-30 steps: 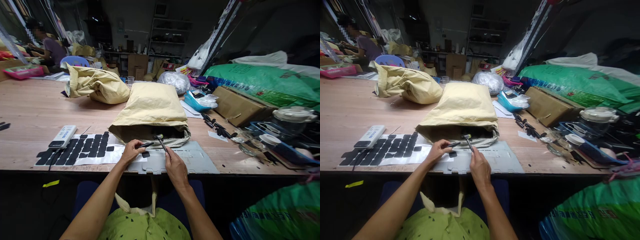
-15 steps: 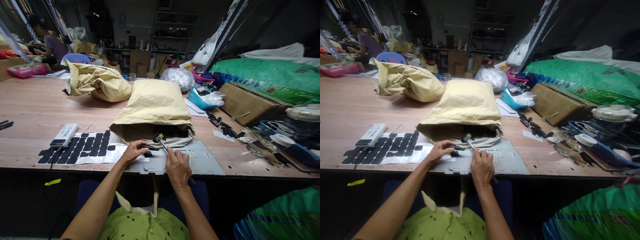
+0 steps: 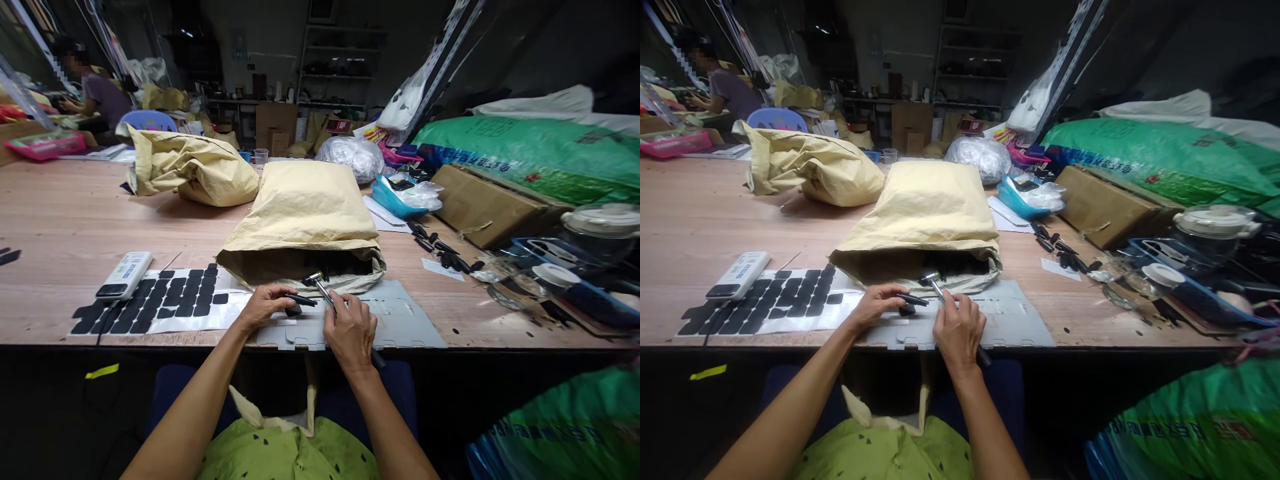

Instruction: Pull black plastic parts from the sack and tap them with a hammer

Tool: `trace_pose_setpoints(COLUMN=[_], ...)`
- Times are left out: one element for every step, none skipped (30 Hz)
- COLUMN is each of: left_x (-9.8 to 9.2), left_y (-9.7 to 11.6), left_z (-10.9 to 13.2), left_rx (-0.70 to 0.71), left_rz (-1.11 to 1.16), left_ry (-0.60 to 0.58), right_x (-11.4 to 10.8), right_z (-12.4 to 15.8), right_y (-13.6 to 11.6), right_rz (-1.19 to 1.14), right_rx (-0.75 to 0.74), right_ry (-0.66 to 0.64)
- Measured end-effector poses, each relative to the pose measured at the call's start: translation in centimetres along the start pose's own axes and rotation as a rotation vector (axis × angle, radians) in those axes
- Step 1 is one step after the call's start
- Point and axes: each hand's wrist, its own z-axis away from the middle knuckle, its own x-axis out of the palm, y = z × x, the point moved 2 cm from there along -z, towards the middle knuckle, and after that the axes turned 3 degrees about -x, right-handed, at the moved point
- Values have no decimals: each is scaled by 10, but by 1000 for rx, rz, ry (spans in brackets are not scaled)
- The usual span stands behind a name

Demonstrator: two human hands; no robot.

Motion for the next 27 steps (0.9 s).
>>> trace_pose_setpoints(left_x=[0,0,0,0,-1,-1,-1,-1,-1,-2,-2,-2,-2,-2,-2,-2,-2,-2,-2,-2,-2,-2,-1,-1,-1,-1,-1], left_y=[0,-1,-1,0,0,0,1,1,0,-1,-2,-3,-4,-5,-6,-6,-7,-7,-7,-7,-6,-6,-5,-5,-5,-5,-6], left_z=[0,-1,-1,-1,-1,-1,-1,-1,-1,-1,-1,-2,-2,-3,-4,-4,-5,-5,-5,-5,-5,-4,-4,-4,-4,-3,-3], left_rx=[0,2,8,19,35,50,64,74,77,78,78,81,90,105,123,141,157,169,177,182,186,188,191,192,192,192,192], left_rz=[-2,-3,-4,-5,-7,-10,-12,-11,-10,-10,-14,-20,-33,-52,-78,-108,-144,-182,-219,-252,-281,-305,-323,-338,-350,-360,-365], left_ry=[-3,-9,-15,-19,-22,-21,-22,-24,-31,-38,-46,-54,-57,-57,-55,-49,-42,-34,-29,-24,-21,-18,-16,-14,-11,-9,-6], right_x=[-3,-5,-6,-7,-5,-3,1,5,9,12,15,16,17,17,16,15,15,14,15,16,17,19,22,25,27,29,31], right_z=[-2,-3,-5,-7,-9,-10,-11,-11,-11,-10,-9,-8,-7,-7,-6,-6,-6,-7,-7,-7,-6,-6,-6,-5,-5,-4,-4], right_y=[-3,-7,-12,-16,-21,-24,-27,-28,-29,-30,-30,-30,-30,-29,-29,-29,-28,-27,-26,-25,-23,-21,-19,-17,-16,-14,-13], right_rz=[-70,-159,-260,-362,-457,-538,-604,-659,-704,-740,-767,-786,-798,-805,-810,-813,-818,-824,-832,-844,-862,-887,-918,-954,-991,-1028,-1061], right_rx=[-37,-88,-144,-195,-231,-245,-236,-214,-190,-166,-147,-134,-123,-112,-101,-90,-76,-61,-43,-18,15,56,104,154,201,242,272], right_ry=[19,27,18,-5,-35,-67,-91,-102,-101,-93,-84,-73,-67,-64,-63,-63,-62,-63,-66,-74,-87,-102,-125,-149,-171,-192,-208])
